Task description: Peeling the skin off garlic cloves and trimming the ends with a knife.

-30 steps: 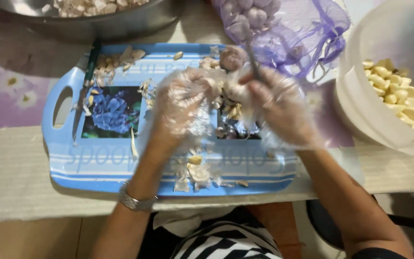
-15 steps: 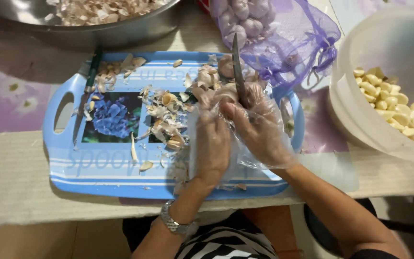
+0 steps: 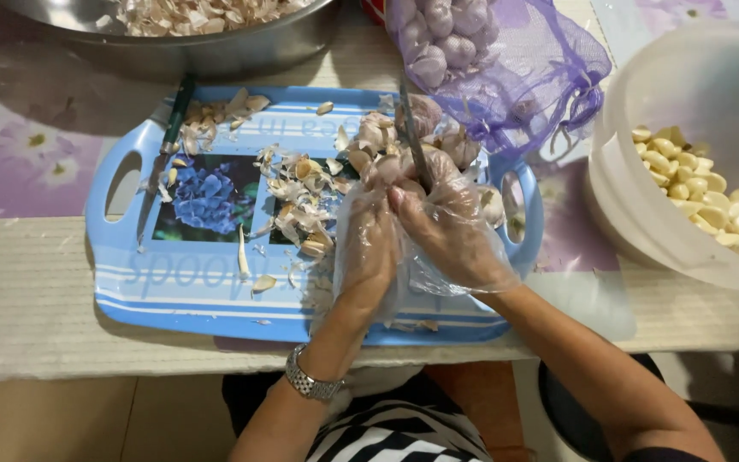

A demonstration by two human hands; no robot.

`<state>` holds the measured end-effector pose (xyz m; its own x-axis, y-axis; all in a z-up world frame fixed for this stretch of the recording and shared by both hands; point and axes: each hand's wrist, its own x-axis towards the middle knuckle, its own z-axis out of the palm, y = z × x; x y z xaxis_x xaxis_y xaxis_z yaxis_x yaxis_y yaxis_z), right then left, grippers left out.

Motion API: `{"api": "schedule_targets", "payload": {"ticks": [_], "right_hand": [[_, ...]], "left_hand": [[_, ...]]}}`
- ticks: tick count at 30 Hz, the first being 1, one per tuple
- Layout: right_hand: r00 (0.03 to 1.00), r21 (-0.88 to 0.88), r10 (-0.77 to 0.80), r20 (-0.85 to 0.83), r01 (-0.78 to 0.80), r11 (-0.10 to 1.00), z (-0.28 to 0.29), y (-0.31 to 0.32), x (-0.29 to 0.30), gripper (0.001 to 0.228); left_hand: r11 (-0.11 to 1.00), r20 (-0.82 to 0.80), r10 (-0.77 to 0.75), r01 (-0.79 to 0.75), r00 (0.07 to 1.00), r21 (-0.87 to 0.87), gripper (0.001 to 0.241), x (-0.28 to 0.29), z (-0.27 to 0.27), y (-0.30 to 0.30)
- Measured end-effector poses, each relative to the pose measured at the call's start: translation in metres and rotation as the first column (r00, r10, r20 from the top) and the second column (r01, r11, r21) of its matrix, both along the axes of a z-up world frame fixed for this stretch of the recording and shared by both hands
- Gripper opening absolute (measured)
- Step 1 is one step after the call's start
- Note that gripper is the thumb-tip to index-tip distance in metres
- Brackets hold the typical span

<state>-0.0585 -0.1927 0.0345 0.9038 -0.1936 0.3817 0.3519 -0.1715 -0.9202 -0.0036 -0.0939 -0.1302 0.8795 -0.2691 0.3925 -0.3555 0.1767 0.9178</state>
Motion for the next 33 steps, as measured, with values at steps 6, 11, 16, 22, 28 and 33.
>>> {"api": "schedule_targets", "payload": {"ticks": [6, 11, 16, 22, 28, 33], "right_hand": [[0.988, -0.812, -0.019, 0.151, 0.135, 0.568, -0.013, -0.011, 0.004, 0.023], [0.904, -0.905, -0.019, 0.426, 0.426, -0.008, -0.008, -0.01, 0.003, 0.015], [0.993, -0.462, -0.101, 0.067, 0.12, 0.879, 0.006, 0.009, 0.004, 0.013], [0.995, -0.362, 0.097, -0.01, -0.094, 0.928, 0.032, -0.011, -0.007, 0.032], [0.967, -0.307, 0.213, -0.136, -0.246, 0.919, 0.016, -0.017, -0.013, 0.033], [0.556, -0.402, -0.248, -0.793, -0.173, 0.899, 0.056, -0.002, 0.0, 0.017]], "left_hand": [[0.888, -0.107, -0.255, 0.189, 0.961, -0.418, 0.034, 0.0, 0.007, -0.003], [0.787, -0.214, -0.432, 0.25, 0.876, -0.564, 0.034, -0.01, 0.081, 0.003], [0.69, -0.257, -0.559, 0.27, 0.789, -0.671, 0.03, -0.017, 0.097, 0.03], [0.359, -0.159, -0.846, 0.323, 0.509, -0.875, 0.025, 0.064, -0.03, 0.002], [0.701, -0.428, -0.191, -0.183, 0.883, -0.69, 0.04, -0.007, 0.094, -0.107], [0.946, -0.833, -0.282, 0.284, 0.476, -0.158, 0.022, 0.015, 0.15, 0.038]]}}
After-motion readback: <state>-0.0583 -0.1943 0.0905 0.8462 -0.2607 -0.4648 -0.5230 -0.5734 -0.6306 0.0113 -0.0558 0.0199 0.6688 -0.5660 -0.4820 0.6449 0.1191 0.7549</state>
